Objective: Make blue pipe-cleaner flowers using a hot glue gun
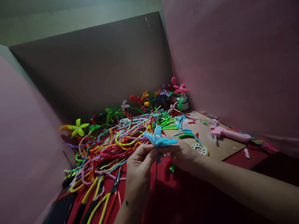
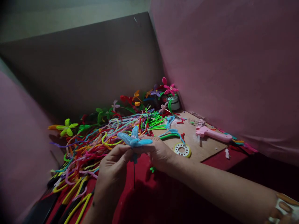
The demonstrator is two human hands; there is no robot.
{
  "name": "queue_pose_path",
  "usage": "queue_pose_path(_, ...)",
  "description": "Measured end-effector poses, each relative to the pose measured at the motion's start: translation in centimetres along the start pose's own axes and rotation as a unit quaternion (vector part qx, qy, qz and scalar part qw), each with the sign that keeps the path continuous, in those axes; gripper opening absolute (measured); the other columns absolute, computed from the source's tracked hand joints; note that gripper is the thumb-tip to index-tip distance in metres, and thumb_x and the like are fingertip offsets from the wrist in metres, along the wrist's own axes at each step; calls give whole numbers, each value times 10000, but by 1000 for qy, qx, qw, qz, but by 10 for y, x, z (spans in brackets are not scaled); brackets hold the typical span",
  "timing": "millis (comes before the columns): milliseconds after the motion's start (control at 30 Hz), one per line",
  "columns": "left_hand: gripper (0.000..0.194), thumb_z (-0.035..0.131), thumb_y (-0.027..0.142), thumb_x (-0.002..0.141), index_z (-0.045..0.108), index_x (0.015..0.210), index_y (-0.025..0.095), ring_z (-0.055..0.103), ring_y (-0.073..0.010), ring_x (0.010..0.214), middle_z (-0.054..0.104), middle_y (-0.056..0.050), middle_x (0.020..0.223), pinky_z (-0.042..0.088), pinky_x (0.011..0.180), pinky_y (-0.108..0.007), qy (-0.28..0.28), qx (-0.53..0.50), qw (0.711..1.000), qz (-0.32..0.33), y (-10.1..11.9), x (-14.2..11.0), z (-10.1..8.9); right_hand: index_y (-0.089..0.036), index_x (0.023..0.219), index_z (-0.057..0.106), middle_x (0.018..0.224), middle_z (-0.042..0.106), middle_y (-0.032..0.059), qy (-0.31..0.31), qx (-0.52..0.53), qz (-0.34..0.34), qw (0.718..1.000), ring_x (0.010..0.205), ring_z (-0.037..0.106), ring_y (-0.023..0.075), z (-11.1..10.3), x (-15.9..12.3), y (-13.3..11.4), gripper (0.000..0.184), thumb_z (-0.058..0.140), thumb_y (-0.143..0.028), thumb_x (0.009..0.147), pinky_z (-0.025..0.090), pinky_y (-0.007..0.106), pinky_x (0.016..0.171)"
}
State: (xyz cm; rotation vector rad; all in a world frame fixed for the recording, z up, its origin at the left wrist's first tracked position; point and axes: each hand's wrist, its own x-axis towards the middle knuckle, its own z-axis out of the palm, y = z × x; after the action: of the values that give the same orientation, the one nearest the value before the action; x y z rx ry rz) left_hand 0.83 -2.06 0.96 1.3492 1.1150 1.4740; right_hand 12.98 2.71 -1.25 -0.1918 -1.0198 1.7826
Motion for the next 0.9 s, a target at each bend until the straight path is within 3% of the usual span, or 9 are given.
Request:
queue_pose_path(100,137,714,219,652,603,659,138,490,-80,568,569,17,605,399,565,-197,-34,-124,989,-72,-3,7,-4,-147,637,654,615,555,-26,-26,6,18,999,577,446,82,3,0,-4,62,705,-170,611,363,234,585)
queue_pose_path(233,175,721,206,640,659,790,140,491,-79,584,601,-7,696,381,526,-188,-73,-175,977,-103,-4,9,-2,-135,649,659,605,565,-6,-60,-13,43,997,559,480,99,1,1,-9,114,704,-238,629,382,241,534)
queue_pose_path(300,161,684,230,691,669,827,146,503,-89,595,609,-18,704,390,539,-200,-102,-160,977,-102,-3,7,-1,-138,637,650,596,559,-9,-83,-28,56,995,533,487,99,-2,1,-11,120,692,-250,649,385,245,511)
queue_pose_path(433,180,579,266,795,669,725,126,493,-93,556,575,-13,591,395,574,-224,-133,-47,988,-69,0,2,-3,-142,559,619,533,540,-17,-100,-66,55,991,516,511,102,-2,-1,-17,194,667,-273,693,411,261,548)
queue_pose_path(600,200,570,270,802,632,656,149,488,-91,539,560,12,558,386,555,-216,-73,36,997,12,3,-4,-2,-141,709,655,594,597,-6,-113,-35,57,991,506,534,110,3,-1,-19,92,665,-231,689,425,266,524)
queue_pose_path(667,193,566,274,805,635,666,161,515,-100,569,585,11,581,403,581,-219,-47,60,996,37,3,-6,0,-157,847,664,702,637,8,-87,-19,55,994,531,548,109,0,1,-21,205,677,-174,643,442,267,537)
queue_pose_path(800,204,577,282,796,649,638,176,554,-112,605,623,10,603,433,613,-220,30,111,989,93,4,-11,-2,-186,927,657,916,634,32,56,-84,-52,994,784,586,134,-7,-6,-36,328,604,-70,625,456,287,747)
queue_pose_path(867,178,595,275,782,660,645,181,569,-117,617,641,10,624,447,621,-222,55,129,984,113,4,-13,-3,-212,941,643,957,606,36,84,-201,-167,962,876,567,162,-5,-16,-47,318,576,-72,662,446,321,794)
queue_pose_path(900,162,603,272,776,666,656,184,575,-120,623,649,9,636,453,624,-224,59,133,982,119,4,-13,-4,-224,960,634,983,590,40,77,-283,-239,926,928,549,179,-2,-21,-53,324,587,-79,674,438,343,821)
